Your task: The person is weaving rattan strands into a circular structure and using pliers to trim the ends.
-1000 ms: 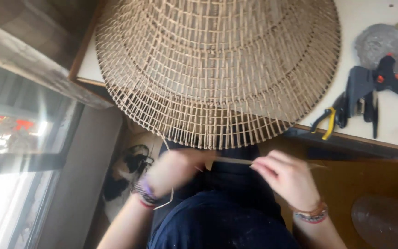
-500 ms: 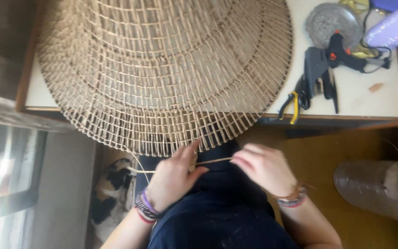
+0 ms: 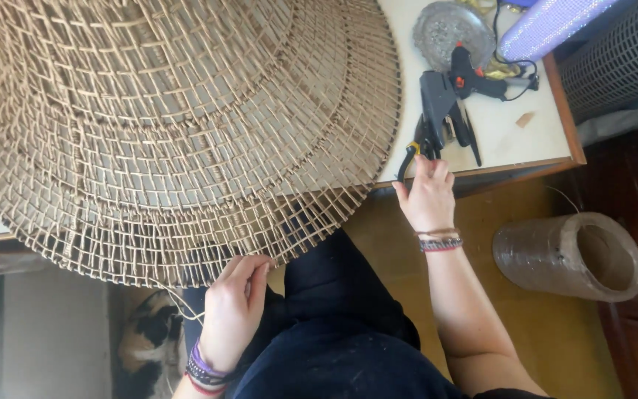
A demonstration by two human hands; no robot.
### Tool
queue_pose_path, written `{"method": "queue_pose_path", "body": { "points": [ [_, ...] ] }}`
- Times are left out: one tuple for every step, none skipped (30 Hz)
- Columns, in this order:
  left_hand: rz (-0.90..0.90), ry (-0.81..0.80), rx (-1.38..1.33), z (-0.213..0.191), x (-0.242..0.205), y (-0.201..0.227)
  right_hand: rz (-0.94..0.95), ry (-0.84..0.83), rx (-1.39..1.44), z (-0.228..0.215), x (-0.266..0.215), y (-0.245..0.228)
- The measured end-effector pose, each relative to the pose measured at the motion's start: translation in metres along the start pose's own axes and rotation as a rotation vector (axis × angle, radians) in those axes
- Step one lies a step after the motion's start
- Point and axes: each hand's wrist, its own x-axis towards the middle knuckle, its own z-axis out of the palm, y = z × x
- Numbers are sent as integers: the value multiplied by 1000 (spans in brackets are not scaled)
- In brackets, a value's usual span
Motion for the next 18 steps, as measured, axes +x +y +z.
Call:
{"method": "queue_pose_path", "body": {
  "points": [
    [2,-4,-2,-1,0,2,5,0,-3,3,1,0],
    [-21,-6,-5,-3,0,4,20,-7,20,7,3,-1],
    [-43,-7,-8,-5,0,6,36,-13,42,10,6,-2],
    [-44,-8,-7,-6,0,3,37,-14,43,13,8,-2],
    [-44,7,-39,-7,-1,0,45,-38,24,16,10,-2],
    [-47,23,-70,-8,-3,-3,52,-64,6,20,12,-2],
    [-50,23,-69,-11,-4,-3,50,-67,7,16,13,-4],
    [-64,43,-94,-15,-4,-3,80,-128,-18,13,15,-7],
    [-77,63,-118,-19,-5,-4,111,-189,-42,10,17,-10],
    [-83,68,-116,-22,-6,-5,103,-191,-41,1,22,-12],
    [-116,85,-122,-26,-7,-6,142,-266,-31,-8,26,-16],
    [-151,108,-122,-32,-9,-8,174,-342,-15,-16,32,-22],
    [-160,119,-115,-36,-7,-12,160,-345,-10,-18,30,-9],
    [-143,152,-100,-43,-10,-17,214,-318,190,-16,27,0],
    [-127,185,-83,-51,-13,-24,270,-294,391,-14,24,7],
    [-155,210,-61,-58,-17,-29,235,-317,404,-7,18,18],
    [-150,247,-63,-67,-21,-35,351,-330,771,0,14,28],
    [-144,289,-66,-74,-25,-42,470,-348,1134,8,13,39]
  ]
}}
